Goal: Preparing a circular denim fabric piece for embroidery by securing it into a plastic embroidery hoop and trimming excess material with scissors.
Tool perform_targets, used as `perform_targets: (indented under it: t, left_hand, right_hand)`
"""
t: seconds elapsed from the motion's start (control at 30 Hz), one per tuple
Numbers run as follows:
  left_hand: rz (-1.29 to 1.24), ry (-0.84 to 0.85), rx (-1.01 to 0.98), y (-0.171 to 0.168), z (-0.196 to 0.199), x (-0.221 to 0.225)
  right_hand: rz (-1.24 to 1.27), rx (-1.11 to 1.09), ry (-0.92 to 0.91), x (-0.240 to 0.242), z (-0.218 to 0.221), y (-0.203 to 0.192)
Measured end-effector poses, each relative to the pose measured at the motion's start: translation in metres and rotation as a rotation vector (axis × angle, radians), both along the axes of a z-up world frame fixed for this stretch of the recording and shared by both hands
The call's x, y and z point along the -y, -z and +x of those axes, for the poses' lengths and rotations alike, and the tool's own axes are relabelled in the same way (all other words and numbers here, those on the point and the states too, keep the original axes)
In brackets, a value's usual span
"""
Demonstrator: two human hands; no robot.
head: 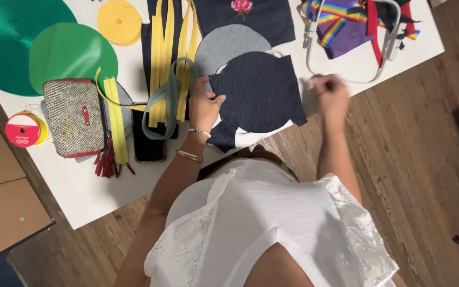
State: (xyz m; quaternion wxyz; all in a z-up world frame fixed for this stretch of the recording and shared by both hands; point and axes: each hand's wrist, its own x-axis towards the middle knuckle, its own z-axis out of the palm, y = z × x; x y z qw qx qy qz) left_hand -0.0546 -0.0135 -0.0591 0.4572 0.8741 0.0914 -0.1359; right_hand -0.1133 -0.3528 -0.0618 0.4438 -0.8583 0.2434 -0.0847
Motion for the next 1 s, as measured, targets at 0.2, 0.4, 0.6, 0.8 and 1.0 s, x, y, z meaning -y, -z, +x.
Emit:
perform_targets:
  t: [0.2, 0.4, 0.6, 0.8, 1.0]
  left_hand:
    - [-0.067, 0.041, 0.054, -0.010, -0.004, -0.009]
    - [-0.155, -0.004, -0.036, -0.011, -0.007, -0.010]
    - [-0.149, -0.008, -0.030, -0.005, -0.007, -0.011]
    - [-0.130, -0.010, -0.040, -0.005, -0.005, -0.009]
    - [-0.138, -0.013, -0.022, 0.005, -0.005, -0.009]
  right_hand:
    - [-0.434, 0.366, 0.381, 0.126, 0.013, 0.001]
    - [-0.381, -0.083, 0.423, 0.147, 0.030, 0.007]
    - [-0.510, -0.138, 0.368, 0.192, 0.028, 0.047]
    - [-0.182, -0.122, 0.379, 0.144, -0.004, -0.013]
    - [0.023, 0.133, 0.306, 0.074, -0.018, -0.036]
